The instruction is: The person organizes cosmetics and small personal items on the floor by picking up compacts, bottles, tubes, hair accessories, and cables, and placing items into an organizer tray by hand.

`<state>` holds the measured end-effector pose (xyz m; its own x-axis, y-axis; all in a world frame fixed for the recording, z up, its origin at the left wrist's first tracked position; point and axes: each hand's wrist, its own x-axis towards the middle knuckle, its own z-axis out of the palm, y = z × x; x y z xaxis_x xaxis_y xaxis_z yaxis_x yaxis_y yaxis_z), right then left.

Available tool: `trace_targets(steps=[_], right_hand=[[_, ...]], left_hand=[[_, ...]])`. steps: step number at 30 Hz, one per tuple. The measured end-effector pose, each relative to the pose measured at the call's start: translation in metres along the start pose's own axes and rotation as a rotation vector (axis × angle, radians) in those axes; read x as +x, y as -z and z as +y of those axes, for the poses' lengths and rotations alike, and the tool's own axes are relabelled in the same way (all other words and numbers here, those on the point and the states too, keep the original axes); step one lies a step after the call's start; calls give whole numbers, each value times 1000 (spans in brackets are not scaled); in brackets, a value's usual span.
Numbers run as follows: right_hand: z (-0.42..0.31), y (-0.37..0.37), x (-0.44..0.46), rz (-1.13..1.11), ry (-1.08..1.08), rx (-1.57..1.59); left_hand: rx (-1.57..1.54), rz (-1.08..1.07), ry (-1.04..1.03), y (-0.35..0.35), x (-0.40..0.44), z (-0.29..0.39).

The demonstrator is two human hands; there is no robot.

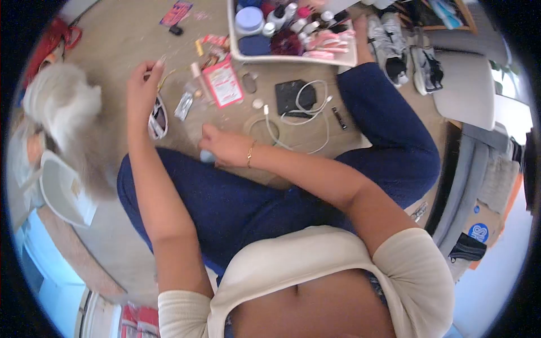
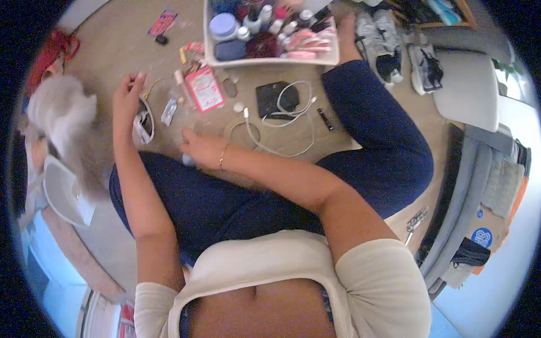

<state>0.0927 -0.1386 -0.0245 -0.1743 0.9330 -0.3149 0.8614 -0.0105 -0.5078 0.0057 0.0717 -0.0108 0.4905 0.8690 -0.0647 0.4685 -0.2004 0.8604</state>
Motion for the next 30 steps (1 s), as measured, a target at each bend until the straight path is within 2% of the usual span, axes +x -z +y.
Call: trace_targets(steps=[2,4,6,7,8,9,10,12,13,14,17,19,20,22,23,24,25,26,27,29,30], right_hand=[[3,9,-10,30,98,330],[13,16,-18,130,57,369],[26,23,-31,314,-15,474],[29,37,-38,316,-10,475],[33,53,-46,349,-204,727],[35,64,-51,376,-401,977],[43,63,-52,379,-393,983],[57,54,-52,800,-440,813],[55,56,-54,835,-532,815],[56,57,-55,845,-529,821],[59,70,-63,787,-359,762],[56,106,-82,91,-559,1275],[65,103,-84,94,-554,1282],[86,88,-86,-105,-585,1193],[93,79,-89,-171,-592,1164],[91,73,-95,-4,-390,1183],[90,67,-98,161,-187,1191],[91,63,-99,161,-183,1201],[88,67,-98,357,-104,973],[82,75,-98,553,-21,742],[76,85,-99,435,-192,1151]], left_hand=[[-26,-76,-30,-6,1,-10],[-33,-151,-43,-8,-7,2],[-73,-500,80,-14,-18,17],[-120,-648,46,-27,-19,12],[-164,-795,14,-36,-21,7],[-200,-856,81,-43,-30,25],[-237,-917,147,-52,-44,49],[-288,-874,212,-68,-72,81],[-278,-874,210,-77,-77,88],[-294,-775,181,-88,-82,90],[-351,-604,175,-98,-87,88],[-389,-531,201,-99,-87,85],[-349,-505,131,-99,-86,83],[-303,-481,63,-95,-84,86],[-149,-443,21,-90,-83,90],[6,-403,-21,-87,-82,92],[14,-404,-18,-85,-80,89],[41,-389,-4,-82,-78,86],[67,-373,9,-80,-77,89],[37,-354,1,-82,-81,97],[-3,-334,-6,-85,-82,105]])
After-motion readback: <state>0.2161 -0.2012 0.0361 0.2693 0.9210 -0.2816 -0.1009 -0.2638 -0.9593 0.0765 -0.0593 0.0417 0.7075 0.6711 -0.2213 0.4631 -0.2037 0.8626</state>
